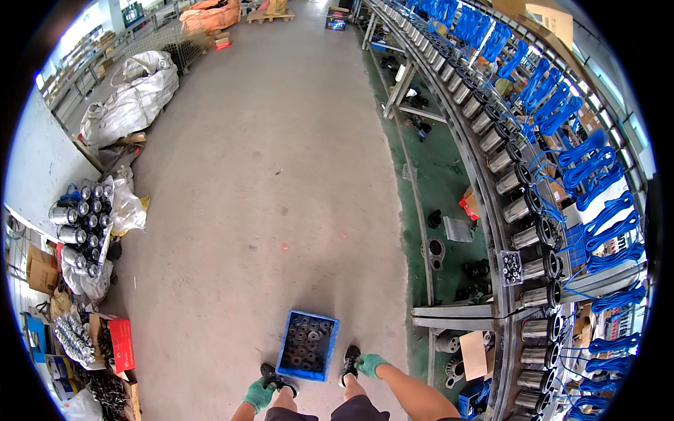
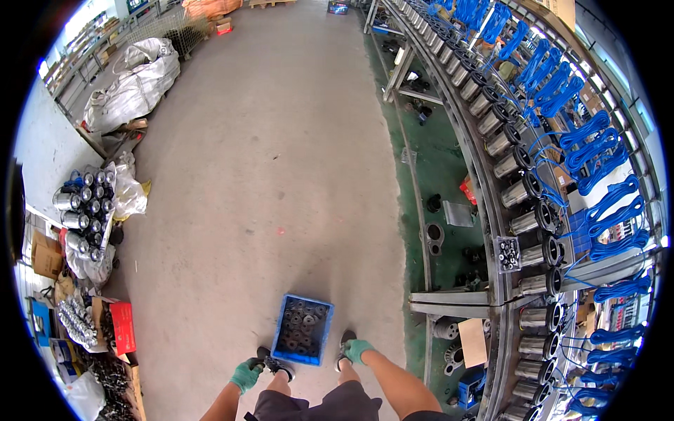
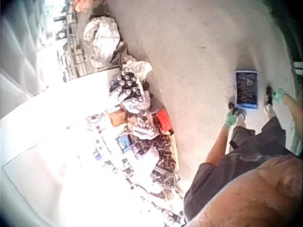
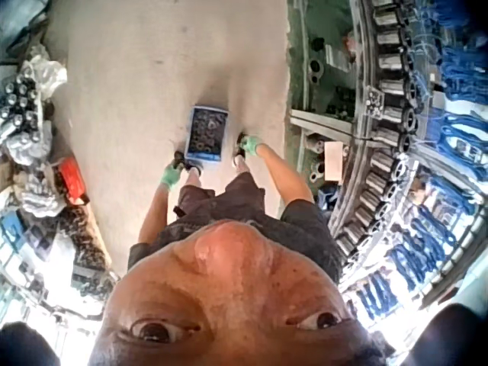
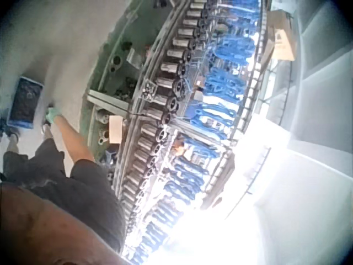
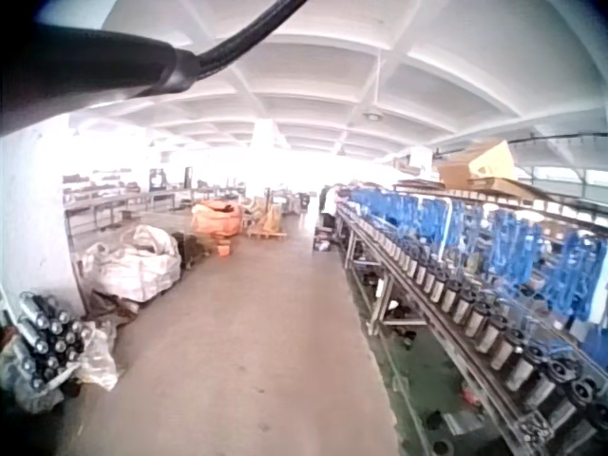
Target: The person repeatedly picks up small metal rings from a blue bin on the floor and places them onto a row of black cylindrical components arranged on a workbench. The person handles the parts by hand, moving between the bin and the bench to continue the assembly process.
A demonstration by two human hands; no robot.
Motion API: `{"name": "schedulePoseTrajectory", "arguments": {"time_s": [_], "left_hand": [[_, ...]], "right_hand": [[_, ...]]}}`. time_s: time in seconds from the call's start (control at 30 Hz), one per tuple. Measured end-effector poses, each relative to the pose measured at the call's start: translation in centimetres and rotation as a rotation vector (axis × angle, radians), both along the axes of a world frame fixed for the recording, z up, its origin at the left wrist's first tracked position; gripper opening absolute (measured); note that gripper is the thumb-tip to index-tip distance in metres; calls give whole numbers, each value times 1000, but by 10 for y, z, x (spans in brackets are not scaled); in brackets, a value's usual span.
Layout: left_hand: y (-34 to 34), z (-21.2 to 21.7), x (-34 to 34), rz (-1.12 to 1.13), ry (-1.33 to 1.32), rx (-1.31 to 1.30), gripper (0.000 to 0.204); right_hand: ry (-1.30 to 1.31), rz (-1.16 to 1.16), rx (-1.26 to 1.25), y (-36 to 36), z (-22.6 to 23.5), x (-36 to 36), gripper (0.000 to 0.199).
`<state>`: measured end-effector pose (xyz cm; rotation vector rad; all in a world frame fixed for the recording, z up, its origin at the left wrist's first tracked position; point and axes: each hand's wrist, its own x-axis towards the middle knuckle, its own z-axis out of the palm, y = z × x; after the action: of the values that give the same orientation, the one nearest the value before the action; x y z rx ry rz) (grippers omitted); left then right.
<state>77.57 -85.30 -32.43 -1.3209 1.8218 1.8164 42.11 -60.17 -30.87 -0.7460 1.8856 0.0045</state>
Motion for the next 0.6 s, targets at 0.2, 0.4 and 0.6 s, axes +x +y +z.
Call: {"name": "schedulePoseTrajectory", "arguments": {"time_s": [0.2,0.4,0.6], "left_hand": [[-36,11,67,167,-59,84,26],[-52,-10,97,542,6,167,23],[-19,-90,52,583,-148,333,28]], "right_hand": [[-5,-140,161,58,-24,71,43],[71,51,17,118,-123,90,41],[-57,-336,93,4,-163,88,28]]}}
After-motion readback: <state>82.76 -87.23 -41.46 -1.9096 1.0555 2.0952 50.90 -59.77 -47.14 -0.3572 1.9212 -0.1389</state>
